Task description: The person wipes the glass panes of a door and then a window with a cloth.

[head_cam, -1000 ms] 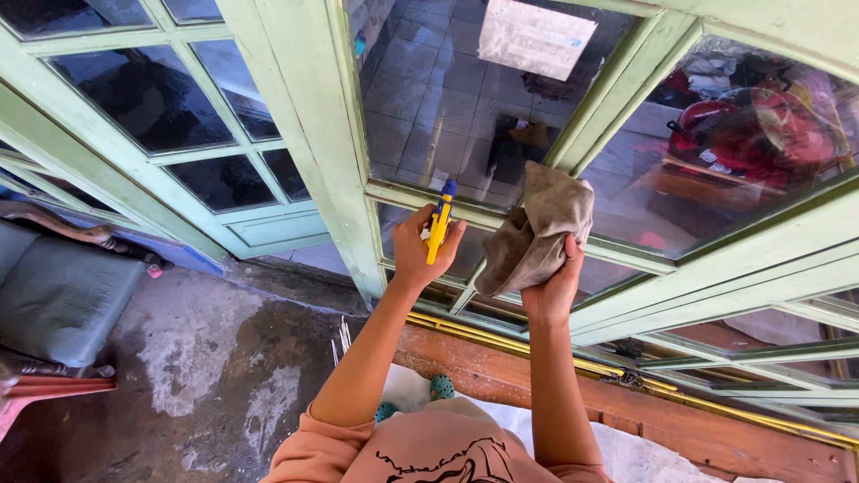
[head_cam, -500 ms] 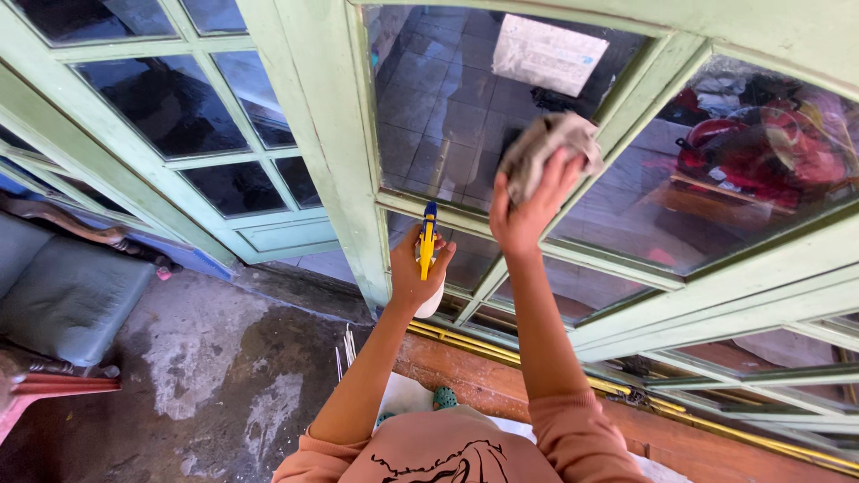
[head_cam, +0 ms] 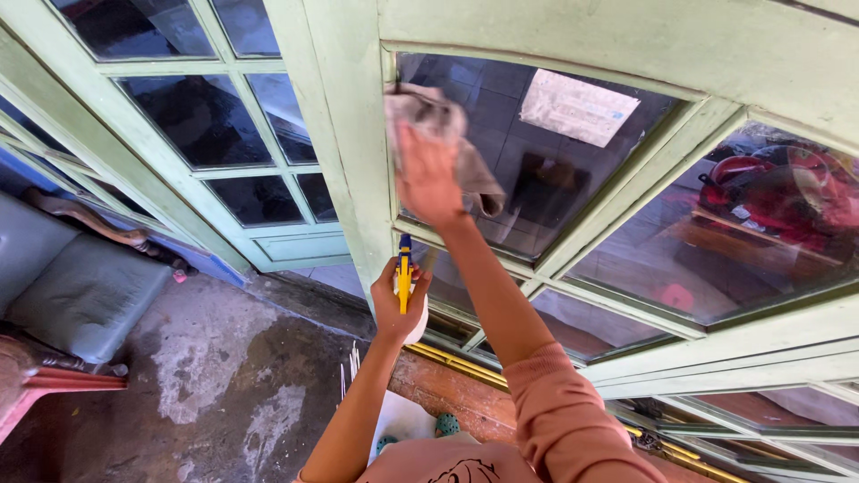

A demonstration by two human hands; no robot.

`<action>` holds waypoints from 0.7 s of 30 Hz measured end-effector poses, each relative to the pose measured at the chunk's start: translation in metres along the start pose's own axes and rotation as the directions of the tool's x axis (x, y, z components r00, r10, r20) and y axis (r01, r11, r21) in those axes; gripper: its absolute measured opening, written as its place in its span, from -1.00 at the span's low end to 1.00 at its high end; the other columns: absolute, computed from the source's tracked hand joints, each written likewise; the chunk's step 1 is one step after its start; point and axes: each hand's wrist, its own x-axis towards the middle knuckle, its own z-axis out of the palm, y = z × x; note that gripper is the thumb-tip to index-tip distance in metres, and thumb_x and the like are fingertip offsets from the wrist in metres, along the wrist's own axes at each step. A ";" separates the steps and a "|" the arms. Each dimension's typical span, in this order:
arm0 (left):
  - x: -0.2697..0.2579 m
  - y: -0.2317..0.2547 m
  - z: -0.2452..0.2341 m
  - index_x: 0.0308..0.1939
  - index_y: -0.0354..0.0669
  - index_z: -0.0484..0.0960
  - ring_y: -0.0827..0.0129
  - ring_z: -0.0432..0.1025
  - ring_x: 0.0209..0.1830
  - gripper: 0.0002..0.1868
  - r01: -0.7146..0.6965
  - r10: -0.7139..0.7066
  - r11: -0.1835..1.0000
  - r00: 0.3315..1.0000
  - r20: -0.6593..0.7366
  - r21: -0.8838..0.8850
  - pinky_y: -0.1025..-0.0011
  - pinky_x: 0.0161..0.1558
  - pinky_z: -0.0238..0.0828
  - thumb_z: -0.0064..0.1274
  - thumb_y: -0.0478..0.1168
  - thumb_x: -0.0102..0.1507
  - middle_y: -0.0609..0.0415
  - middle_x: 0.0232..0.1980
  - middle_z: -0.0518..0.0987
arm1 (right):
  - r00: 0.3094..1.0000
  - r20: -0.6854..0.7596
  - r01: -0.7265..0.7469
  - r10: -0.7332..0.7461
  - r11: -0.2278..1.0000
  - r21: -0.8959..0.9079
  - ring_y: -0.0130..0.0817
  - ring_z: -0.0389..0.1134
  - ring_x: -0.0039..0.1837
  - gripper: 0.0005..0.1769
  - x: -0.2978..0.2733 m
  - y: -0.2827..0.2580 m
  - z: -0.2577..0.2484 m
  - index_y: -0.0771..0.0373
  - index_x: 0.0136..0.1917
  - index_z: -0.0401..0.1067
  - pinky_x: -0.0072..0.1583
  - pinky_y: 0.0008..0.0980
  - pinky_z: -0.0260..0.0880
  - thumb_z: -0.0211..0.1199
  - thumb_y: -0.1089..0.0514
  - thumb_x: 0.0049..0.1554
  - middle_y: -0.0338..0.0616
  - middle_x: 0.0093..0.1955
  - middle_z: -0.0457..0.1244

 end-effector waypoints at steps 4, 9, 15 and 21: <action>-0.004 -0.002 -0.012 -0.22 -0.33 0.54 0.46 0.47 -0.31 -0.77 0.011 -0.012 1.000 0.997 -0.071 -0.023 0.47 -0.17 0.44 0.25 -0.27 0.19 0.05 -0.35 0.59 | 0.992 -0.114 0.043 -0.047 0.998 -0.038 0.19 0.13 0.50 -0.09 0.015 -0.034 -0.030 0.18 0.64 -0.03 0.50 0.38 -0.09 0.27 -0.11 0.17 0.09 0.55 0.06; -0.006 -0.005 -0.021 -0.24 -0.33 0.53 0.46 0.44 -0.31 -0.80 0.013 -0.016 1.000 0.994 -0.110 -0.022 0.48 -0.16 0.42 0.25 -0.30 0.23 0.04 -0.37 0.57 | 0.995 -0.098 -0.056 0.018 0.914 -0.402 0.29 0.14 0.38 -0.01 0.022 -0.016 -0.045 -0.24 0.49 0.12 0.26 0.60 -0.16 0.40 -0.32 -0.16 -0.22 0.35 0.19; -0.009 0.000 -0.017 -0.23 -0.30 0.54 0.48 0.47 -0.33 -0.79 0.034 -0.033 0.999 0.996 -0.084 0.008 0.49 -0.18 0.43 0.26 -0.29 0.20 0.06 -0.37 0.59 | 0.950 0.031 0.299 -0.310 0.881 -0.367 0.12 0.15 0.58 -0.18 0.003 0.011 -0.023 0.08 0.70 0.12 0.58 0.16 0.09 0.35 0.16 0.25 -0.14 0.50 0.17; -0.005 0.007 -0.012 -0.20 -0.31 0.53 0.48 0.41 -0.26 -0.81 -0.062 0.052 0.989 0.996 -0.077 -0.135 0.48 -0.15 0.39 0.24 -0.30 0.26 0.08 -0.32 0.55 | 0.742 -0.667 -0.333 0.064 0.899 -0.283 0.33 -0.12 0.62 -0.23 -0.023 0.056 -0.112 0.27 0.64 0.00 0.60 0.39 -0.22 0.17 0.02 0.28 0.31 0.55 0.00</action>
